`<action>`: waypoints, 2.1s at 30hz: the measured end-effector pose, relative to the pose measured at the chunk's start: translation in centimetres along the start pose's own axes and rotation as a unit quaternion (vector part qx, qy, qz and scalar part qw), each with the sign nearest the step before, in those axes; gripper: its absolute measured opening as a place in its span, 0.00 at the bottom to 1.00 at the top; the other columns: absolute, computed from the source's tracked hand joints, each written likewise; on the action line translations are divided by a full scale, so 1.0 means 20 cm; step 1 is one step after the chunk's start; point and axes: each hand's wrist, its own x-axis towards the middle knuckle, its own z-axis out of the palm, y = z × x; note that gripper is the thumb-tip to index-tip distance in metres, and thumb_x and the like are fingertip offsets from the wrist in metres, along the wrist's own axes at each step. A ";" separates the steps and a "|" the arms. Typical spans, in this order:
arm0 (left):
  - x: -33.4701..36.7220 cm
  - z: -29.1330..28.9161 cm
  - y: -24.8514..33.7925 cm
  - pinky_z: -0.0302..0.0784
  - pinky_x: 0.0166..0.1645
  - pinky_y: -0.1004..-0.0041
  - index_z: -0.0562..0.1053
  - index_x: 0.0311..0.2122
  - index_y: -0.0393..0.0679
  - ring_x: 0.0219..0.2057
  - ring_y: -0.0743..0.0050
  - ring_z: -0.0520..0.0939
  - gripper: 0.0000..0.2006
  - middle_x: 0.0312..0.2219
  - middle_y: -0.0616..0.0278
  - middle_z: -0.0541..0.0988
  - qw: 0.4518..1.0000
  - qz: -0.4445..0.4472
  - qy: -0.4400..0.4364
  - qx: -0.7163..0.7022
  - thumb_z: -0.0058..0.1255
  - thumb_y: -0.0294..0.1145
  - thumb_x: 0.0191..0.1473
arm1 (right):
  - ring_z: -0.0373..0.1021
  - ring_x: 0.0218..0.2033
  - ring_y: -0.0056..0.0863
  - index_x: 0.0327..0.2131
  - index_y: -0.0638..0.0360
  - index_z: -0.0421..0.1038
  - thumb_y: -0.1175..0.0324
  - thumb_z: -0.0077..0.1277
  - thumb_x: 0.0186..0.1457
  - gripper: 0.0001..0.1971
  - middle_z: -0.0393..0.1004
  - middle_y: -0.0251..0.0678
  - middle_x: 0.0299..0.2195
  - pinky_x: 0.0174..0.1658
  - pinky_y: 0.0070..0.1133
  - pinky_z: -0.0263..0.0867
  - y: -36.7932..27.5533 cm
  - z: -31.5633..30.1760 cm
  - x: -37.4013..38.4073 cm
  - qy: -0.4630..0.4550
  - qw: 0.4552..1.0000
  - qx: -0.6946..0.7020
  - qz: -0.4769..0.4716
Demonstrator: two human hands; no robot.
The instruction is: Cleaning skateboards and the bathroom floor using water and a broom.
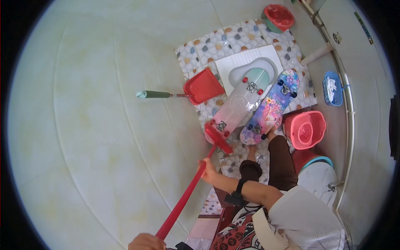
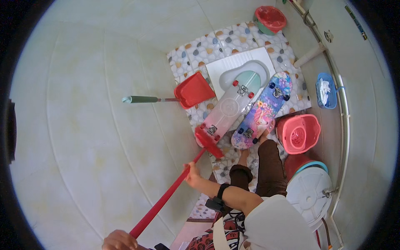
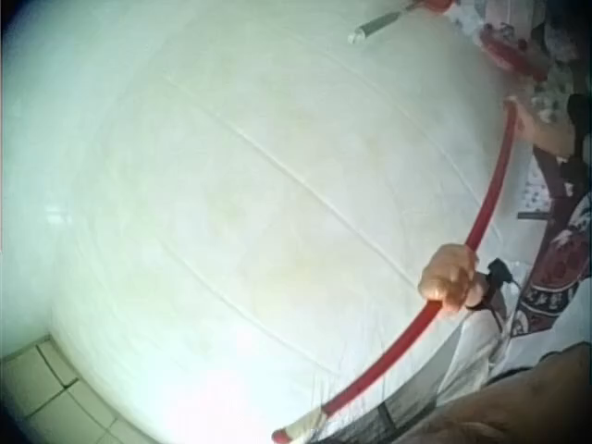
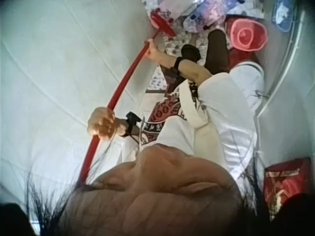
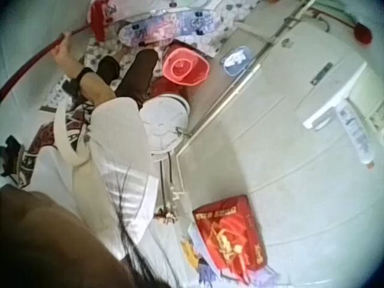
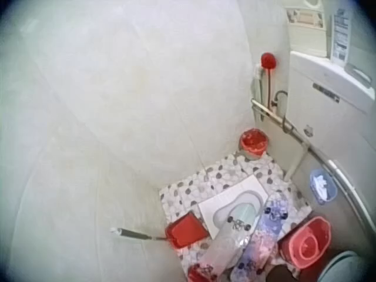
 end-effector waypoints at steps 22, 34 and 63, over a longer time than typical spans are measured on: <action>0.06 0.29 -0.43 0.54 0.09 0.77 0.54 0.12 0.46 0.03 0.78 0.56 0.20 0.03 0.71 0.54 0.946 0.046 0.256 0.194 0.46 0.33 0.50 | 0.63 0.18 0.27 0.24 0.55 0.63 0.59 0.43 0.49 0.10 0.64 0.33 0.17 0.23 0.28 0.64 -0.24 -0.03 0.18 0.061 0.977 -0.186 -0.088; 0.27 0.34 0.04 0.47 0.11 0.84 0.53 0.13 0.49 0.06 0.88 0.50 0.19 0.06 0.74 0.53 0.964 0.165 0.208 0.009 0.39 0.34 0.55 | 0.65 0.14 0.25 0.26 0.56 0.62 0.58 0.43 0.49 0.11 0.65 0.33 0.16 0.17 0.24 0.66 -0.26 0.10 -0.48 0.055 0.970 -0.227 -0.066; -0.05 1.08 -0.32 0.55 0.15 0.81 0.55 0.15 0.48 0.09 0.83 0.54 0.21 0.08 0.70 0.55 0.984 0.098 0.142 0.034 0.37 0.45 0.57 | 0.58 0.07 0.23 0.20 0.61 0.61 0.61 0.43 0.47 0.13 0.64 0.35 0.13 0.08 0.23 0.55 -0.77 -0.54 -0.56 0.087 0.943 -0.233 -0.223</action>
